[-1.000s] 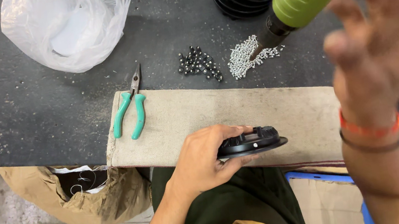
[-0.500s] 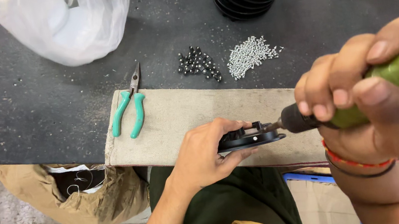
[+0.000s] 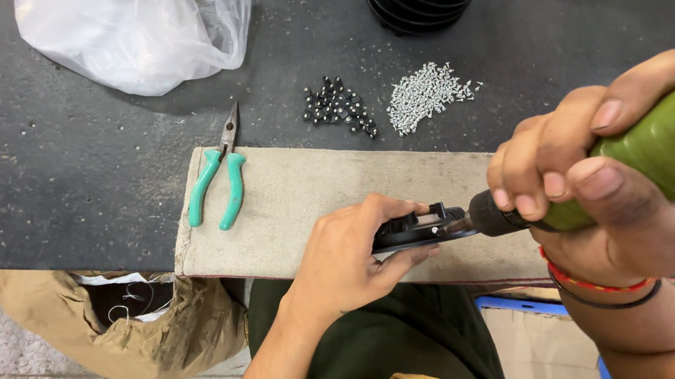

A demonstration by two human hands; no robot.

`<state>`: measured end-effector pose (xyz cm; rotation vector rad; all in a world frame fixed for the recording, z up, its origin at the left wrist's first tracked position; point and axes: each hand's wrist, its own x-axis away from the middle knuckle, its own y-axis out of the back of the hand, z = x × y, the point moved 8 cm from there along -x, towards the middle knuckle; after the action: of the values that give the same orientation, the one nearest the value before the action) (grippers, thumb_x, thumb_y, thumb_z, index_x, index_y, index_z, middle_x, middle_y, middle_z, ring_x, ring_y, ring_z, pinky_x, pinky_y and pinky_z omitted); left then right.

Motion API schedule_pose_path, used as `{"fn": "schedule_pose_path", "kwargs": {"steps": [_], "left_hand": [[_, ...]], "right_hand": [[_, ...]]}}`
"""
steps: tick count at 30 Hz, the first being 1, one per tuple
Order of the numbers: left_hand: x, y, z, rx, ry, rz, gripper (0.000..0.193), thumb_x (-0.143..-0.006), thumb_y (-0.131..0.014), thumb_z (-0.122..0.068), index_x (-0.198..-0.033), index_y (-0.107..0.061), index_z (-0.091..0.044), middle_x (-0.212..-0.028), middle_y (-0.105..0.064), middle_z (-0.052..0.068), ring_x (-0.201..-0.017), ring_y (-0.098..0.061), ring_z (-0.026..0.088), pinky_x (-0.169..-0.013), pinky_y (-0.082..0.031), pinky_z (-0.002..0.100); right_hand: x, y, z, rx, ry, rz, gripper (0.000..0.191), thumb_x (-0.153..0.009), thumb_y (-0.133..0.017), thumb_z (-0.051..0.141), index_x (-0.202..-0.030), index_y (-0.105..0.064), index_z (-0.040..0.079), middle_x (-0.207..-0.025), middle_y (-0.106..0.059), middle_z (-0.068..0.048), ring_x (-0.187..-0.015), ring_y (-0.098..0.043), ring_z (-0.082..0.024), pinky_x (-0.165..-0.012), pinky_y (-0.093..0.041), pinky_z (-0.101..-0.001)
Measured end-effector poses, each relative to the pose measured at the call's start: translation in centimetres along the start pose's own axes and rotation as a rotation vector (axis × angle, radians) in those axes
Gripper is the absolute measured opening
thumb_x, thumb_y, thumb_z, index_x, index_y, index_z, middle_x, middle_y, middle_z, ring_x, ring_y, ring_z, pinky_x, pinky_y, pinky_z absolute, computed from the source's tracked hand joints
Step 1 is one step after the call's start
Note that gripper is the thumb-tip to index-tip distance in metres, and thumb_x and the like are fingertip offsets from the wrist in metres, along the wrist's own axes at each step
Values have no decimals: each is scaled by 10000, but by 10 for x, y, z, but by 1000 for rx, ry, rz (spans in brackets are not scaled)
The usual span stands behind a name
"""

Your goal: The person uses a green pneumatic screwdriver to fasten screws into black circular plastic parts, then places white circular inserts into the parts and secures them with additional screws. The person repeats this sequence for multiple units, stacking completed parts on the table.

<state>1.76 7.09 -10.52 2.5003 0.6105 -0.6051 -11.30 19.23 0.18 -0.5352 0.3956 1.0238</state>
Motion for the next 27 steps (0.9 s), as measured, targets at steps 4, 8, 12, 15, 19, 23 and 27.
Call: {"fn": "schedule_pose_path", "kwargs": {"steps": [4,8,12,15,19,23,27], "left_hand": [[0,0,0,-10,5,-1,447,-803,-853,-166,-1110,-561,-23,-1097,-777,107,-959,-775,305,-828,-615,367],[0,-1,0,-1,17,2,449,-804,-850,-163,-1118,-562,-20,-1099,-777,107,-954,-772,308,-828,-613,373],[-1,-1,0,4,22,-1,442,-809,-844,-161,-1120,-561,-26,-1103,-776,104,-957,-775,304,-827,-616,370],[-2,-1,3,10,28,9,432,-806,-835,-153,-1119,-565,-28,-1098,-779,101,-939,-778,300,-806,-616,369],[-5,-3,8,9,42,11,428,-818,-848,-175,-1118,-578,-31,-1064,-778,104,-908,-775,300,-771,-612,367],[-10,-3,13,-19,61,4,427,-807,-857,-197,-1098,-588,-38,-988,-771,108,-854,-772,301,-735,-604,371],[-10,1,13,-38,72,-37,428,-805,-862,-218,-1100,-603,-47,-939,-761,110,-807,-779,286,-711,-610,358]], "right_hand": [[-3,0,1,5,-9,20,268,-983,-583,34,-1199,-425,59,-720,-551,-115,-579,-558,-219,-613,-530,-428],[-3,-1,1,29,-13,11,282,-980,-583,15,-1205,-419,61,-713,-553,-121,-573,-549,-209,-608,-528,-424],[-3,-5,2,60,-17,18,277,-977,-577,14,-1197,-416,66,-702,-548,-110,-573,-545,-199,-606,-530,-415],[-6,-8,-2,70,-25,31,276,-972,-577,-3,-1176,-407,71,-697,-552,-112,-544,-561,-181,-587,-550,-400],[-7,-8,-12,61,-39,-6,268,-970,-568,-24,-1165,-403,58,-682,-553,-115,-527,-561,-172,-570,-546,-380],[-12,-8,-16,60,-43,-17,261,-951,-569,-47,-1126,-403,52,-678,-552,-116,-516,-564,-183,-564,-540,-385],[-20,-13,-21,52,-49,-6,273,-960,-623,-7,-1121,-410,51,-703,-551,-127,-544,-570,-202,-581,-542,-387]]}}
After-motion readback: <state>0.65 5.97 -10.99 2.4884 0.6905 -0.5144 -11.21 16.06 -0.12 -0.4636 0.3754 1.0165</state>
